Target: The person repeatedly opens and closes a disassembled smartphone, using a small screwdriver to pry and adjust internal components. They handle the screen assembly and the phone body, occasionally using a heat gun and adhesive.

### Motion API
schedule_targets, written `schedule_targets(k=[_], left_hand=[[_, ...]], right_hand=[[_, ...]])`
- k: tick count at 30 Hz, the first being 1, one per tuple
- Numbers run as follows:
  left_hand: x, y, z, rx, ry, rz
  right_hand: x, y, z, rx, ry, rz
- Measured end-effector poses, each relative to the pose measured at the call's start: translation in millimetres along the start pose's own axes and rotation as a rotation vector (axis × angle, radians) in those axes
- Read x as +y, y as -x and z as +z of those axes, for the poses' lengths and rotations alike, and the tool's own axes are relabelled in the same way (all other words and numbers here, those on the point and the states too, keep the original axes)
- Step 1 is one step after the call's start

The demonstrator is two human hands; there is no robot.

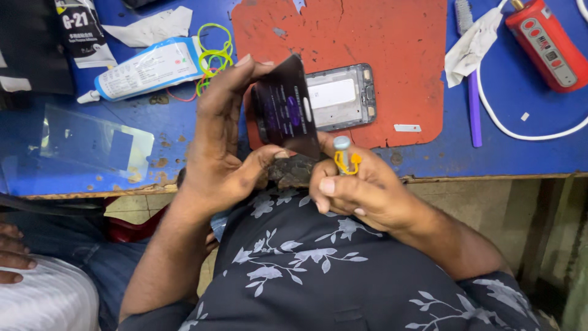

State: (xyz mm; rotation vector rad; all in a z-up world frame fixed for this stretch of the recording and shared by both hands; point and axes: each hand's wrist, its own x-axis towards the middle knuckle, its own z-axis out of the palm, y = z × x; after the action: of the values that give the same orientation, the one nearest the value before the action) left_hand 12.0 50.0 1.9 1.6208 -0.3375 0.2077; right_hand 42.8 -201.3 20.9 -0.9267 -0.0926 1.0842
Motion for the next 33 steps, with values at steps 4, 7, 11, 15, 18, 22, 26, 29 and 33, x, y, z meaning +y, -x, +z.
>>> schedule_targets(k=[4, 7, 11, 15, 18, 22, 26, 29, 33], left_hand=[[-1, 1, 0, -0.010, -0.024, 0.013], [0, 1, 0, -0.010, -0.018, 0.012], [0, 1, 0, -0.014, -0.013, 0.009], [1, 1, -1, -0.017, -0.021, 0.011], [1, 0, -1, -0.024, -0.023, 0.016], [1, 1, -1, -0.024, -0.018, 0.009], [1, 0, -1, -0.026, -0.019, 0.014], [0, -1, -2, -0.031, -0.031, 0.016], [1, 0, -2, -0.033, -0.042, 0.008]], right_hand=[[0, 0, 5, -0.061, 0.125, 0.000], [-1, 1, 7, -0.001, 0.146, 0.029], [-4, 0, 9, -0.010, 0.070, 0.035], [-4, -1, 10, -0.009, 0.069, 0.026], [-4, 0, 9, -0.019, 0.064, 0.017], [-2, 0, 6, 0.004, 0.038, 0.026], [-1, -1, 1, -0.017, -0.041, 0.033], [1, -2, -2, -0.001, -0.121, 0.015], [2, -3, -8, 0.054, -0.224, 0.021]])
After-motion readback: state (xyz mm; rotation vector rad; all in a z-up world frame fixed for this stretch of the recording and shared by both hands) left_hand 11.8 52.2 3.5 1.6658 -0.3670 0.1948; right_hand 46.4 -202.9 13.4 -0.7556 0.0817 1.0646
